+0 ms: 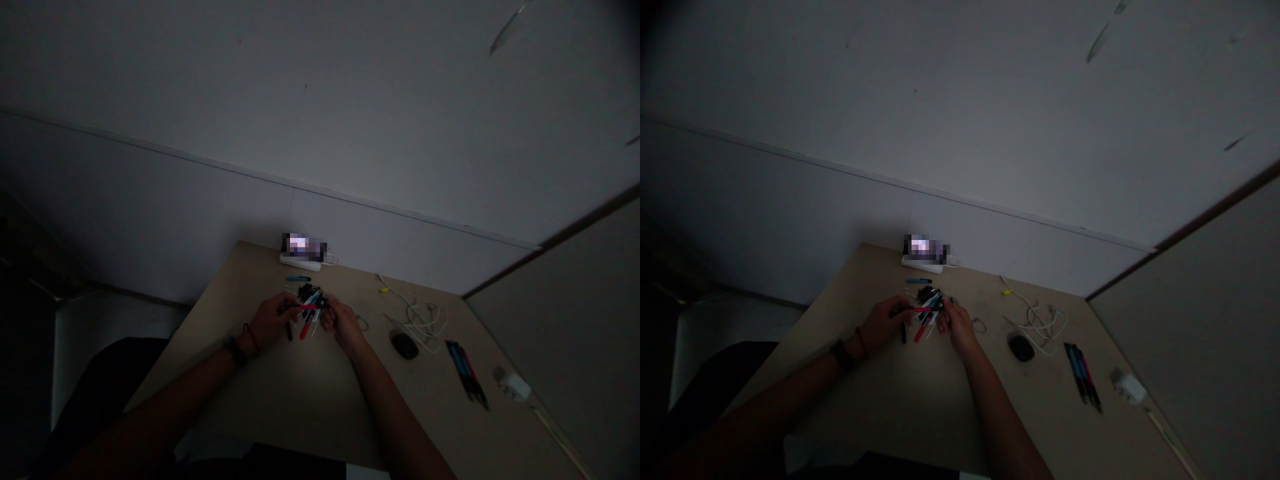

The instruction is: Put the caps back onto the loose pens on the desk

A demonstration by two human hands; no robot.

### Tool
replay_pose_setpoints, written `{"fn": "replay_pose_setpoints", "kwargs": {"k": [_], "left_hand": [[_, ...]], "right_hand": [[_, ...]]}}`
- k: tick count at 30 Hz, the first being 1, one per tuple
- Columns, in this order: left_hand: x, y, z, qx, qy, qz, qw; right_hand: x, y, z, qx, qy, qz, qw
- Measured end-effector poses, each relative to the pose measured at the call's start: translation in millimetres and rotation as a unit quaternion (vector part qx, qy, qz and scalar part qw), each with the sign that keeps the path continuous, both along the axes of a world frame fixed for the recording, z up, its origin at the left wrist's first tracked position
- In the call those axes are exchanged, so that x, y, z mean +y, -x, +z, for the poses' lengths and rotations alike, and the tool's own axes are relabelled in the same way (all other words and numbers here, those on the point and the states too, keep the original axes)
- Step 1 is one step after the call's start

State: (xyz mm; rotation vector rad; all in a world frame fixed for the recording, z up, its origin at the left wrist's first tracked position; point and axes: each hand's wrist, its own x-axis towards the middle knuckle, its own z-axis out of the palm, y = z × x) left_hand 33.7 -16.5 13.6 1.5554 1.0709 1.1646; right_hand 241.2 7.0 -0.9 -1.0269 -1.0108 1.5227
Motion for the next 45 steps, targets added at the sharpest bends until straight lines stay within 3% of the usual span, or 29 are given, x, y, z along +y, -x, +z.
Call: {"fn": "replay_pose_setpoints", "kwargs": {"k": [13,45], "left_hand": [[0.3,-0.6,0.2,-0.009,0.036,0.006,0.999],[1.7,1.0,-4.7,-0.004,0.026,-0.001,1.0]], "right_hand": [[-1.1,1.6,3.7,0.002,0.008,-0.005,1.0],[-0.6,1.8,1.5,0.006,0.002,0.002,1.0]]}}
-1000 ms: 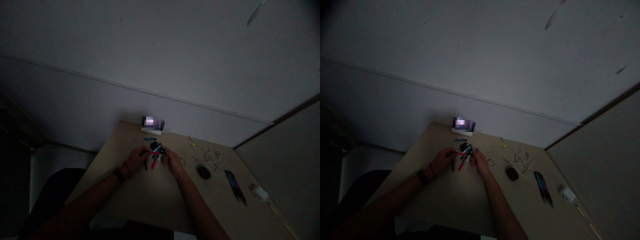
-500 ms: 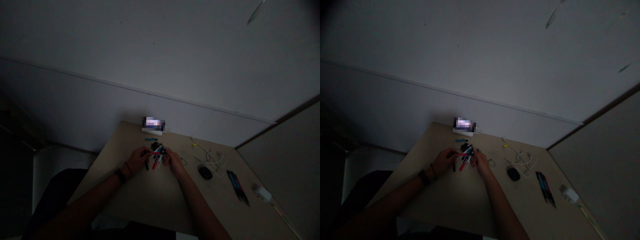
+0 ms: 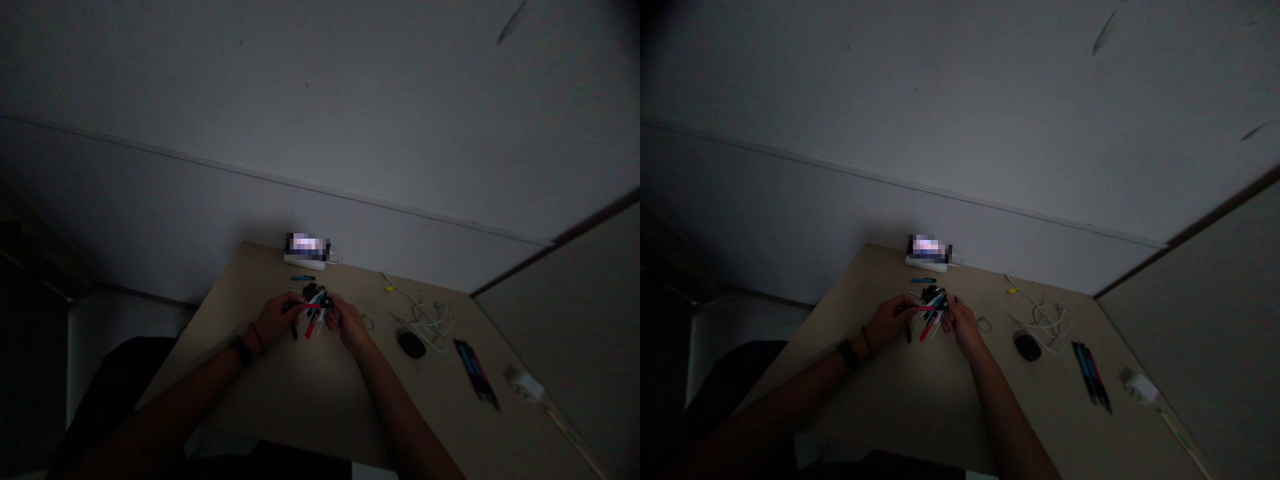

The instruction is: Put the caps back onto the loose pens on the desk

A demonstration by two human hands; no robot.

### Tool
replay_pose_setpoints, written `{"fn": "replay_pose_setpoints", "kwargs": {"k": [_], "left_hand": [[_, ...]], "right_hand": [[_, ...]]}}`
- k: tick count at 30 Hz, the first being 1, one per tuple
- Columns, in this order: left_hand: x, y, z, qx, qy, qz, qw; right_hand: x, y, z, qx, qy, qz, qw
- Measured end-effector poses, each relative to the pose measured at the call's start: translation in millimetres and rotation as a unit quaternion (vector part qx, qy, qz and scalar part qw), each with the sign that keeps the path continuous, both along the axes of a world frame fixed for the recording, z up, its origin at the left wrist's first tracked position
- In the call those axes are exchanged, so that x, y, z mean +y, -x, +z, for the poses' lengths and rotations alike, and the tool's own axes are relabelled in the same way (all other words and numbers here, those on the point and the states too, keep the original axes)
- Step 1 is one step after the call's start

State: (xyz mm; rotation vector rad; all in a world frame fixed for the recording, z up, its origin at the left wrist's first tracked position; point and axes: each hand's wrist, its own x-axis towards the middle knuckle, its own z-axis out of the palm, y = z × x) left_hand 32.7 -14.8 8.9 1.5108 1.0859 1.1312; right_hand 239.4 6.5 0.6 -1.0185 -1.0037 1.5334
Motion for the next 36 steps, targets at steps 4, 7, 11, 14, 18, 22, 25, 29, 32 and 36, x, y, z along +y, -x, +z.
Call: {"fn": "replay_pose_setpoints", "kwargs": {"k": [4,7,11,14,18,22,25,29,32,36], "left_hand": [[0.2,-0.1,-0.6,0.0,-0.001,0.001,1.0],[-0.3,-0.3,0.7,0.001,0.002,0.005,1.0],[-1.4,-0.7,2.9,0.009,0.004,0.016,1.0],[-1.7,-0.9,3.5,0.014,0.002,0.027,1.0],[-1.0,-0.4,2.7,0.031,-0.006,0.027,0.999],[-0.6,0.2,2.8,0.05,-0.008,0.028,0.998],[-1.1,0.2,4.5,0.053,-0.005,0.027,0.998],[-2.0,0.3,6.4,0.053,-0.004,0.027,0.998],[-2.4,0.5,6.6,0.056,0.0,0.024,0.998],[-2.6,0.2,6.6,0.052,0.008,0.022,0.998]], "right_hand": [[-0.3,-0.3,0.4,-0.009,0.0,-0.005,1.0],[-0.5,-0.4,0.9,-0.016,-0.002,-0.002,1.0],[-0.5,0.0,1.3,-0.014,-0.001,-0.001,1.0],[0.2,-0.2,-0.4,-0.013,-0.003,-0.004,1.0],[1.9,-1.9,-5.1,-0.02,-0.003,-0.006,1.0],[2.7,-3.2,-7.0,-0.027,0.0,-0.005,1.0],[2.1,-2.8,-5.4,-0.025,0.001,-0.002,1.0],[0.9,-1.7,-3.4,-0.027,-0.004,0.0,1.0],[0.2,-1.2,-2.6,-0.028,-0.005,-0.001,1.0],[-0.5,-0.6,-1.1,-0.031,-0.007,-0.003,1.0]]}}
